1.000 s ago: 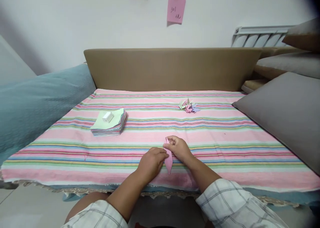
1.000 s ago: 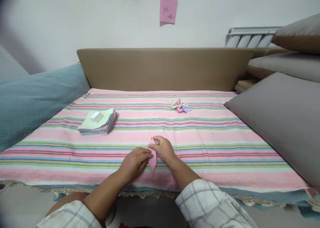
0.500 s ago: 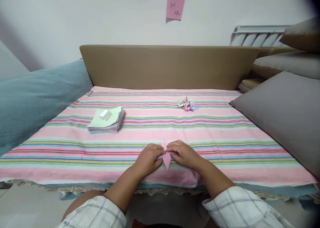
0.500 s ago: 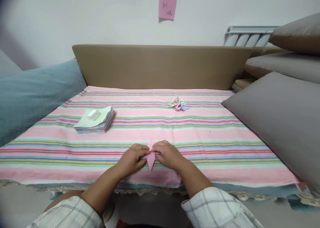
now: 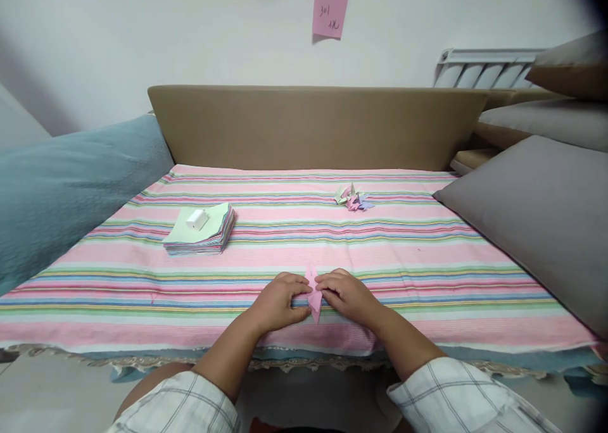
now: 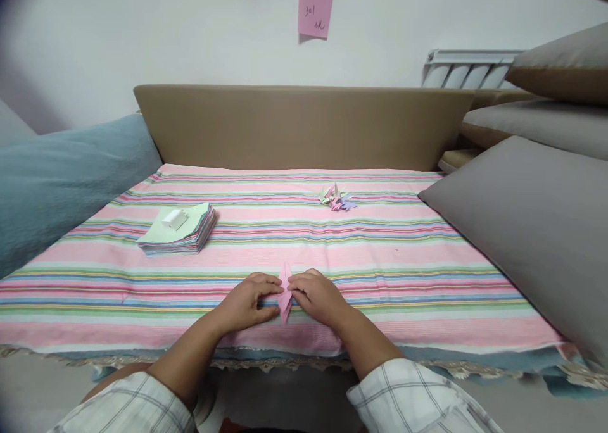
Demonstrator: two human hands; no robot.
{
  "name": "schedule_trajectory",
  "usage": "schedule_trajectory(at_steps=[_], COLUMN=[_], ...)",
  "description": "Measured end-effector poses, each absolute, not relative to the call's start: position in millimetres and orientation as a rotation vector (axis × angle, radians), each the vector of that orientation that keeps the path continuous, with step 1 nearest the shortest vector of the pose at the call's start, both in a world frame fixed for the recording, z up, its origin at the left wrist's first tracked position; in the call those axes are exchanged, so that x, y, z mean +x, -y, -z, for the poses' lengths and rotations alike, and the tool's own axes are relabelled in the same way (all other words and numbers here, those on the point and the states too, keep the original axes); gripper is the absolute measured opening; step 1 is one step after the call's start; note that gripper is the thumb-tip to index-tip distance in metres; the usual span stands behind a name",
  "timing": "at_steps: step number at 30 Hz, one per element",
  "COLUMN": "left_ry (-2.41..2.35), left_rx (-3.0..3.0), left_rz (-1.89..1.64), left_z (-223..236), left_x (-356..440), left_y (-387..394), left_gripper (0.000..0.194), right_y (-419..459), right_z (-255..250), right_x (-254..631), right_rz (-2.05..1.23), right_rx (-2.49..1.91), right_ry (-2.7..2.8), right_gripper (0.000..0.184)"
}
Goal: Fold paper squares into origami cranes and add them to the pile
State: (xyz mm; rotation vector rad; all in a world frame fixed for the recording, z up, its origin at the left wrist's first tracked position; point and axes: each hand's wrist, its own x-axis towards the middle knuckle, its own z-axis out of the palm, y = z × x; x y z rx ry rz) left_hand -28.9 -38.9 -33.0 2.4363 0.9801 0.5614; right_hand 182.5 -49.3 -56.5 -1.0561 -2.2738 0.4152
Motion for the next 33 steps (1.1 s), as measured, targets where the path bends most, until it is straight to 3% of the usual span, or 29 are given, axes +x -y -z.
schedule_trajectory(at_steps=[6, 13, 18, 26, 33], left_ry=[-0.991, -1.074, -1.119, -1.213, -1.311], left_rx=[2.503, 2.494, 2.453, 2.451, 2.447], left_rz=[-0.63, -0.666, -0.657, -0.642, -0.66], left_z=[40, 44, 45, 45, 49], left_x=[-25, -20, -18, -14, -10], left_y=[36, 34, 33, 32, 33], left_gripper=[0.019, 0.012, 0.017, 0.03, 0.028], right_y=[53, 54, 51, 49, 45], right_z=[60, 59, 62, 63, 68], right_x=[178, 178, 174, 167, 163], right_rz=[-0.409, -0.425, -0.427, -0.457, -0.424], right_rx=[-1.142, -1.13, -1.241, -1.301, -1.377], right_ry=[2.199, 2.207, 2.12, 2.007, 1.951], right_gripper=[0.019, 0.01, 0.02, 0.014, 0.017])
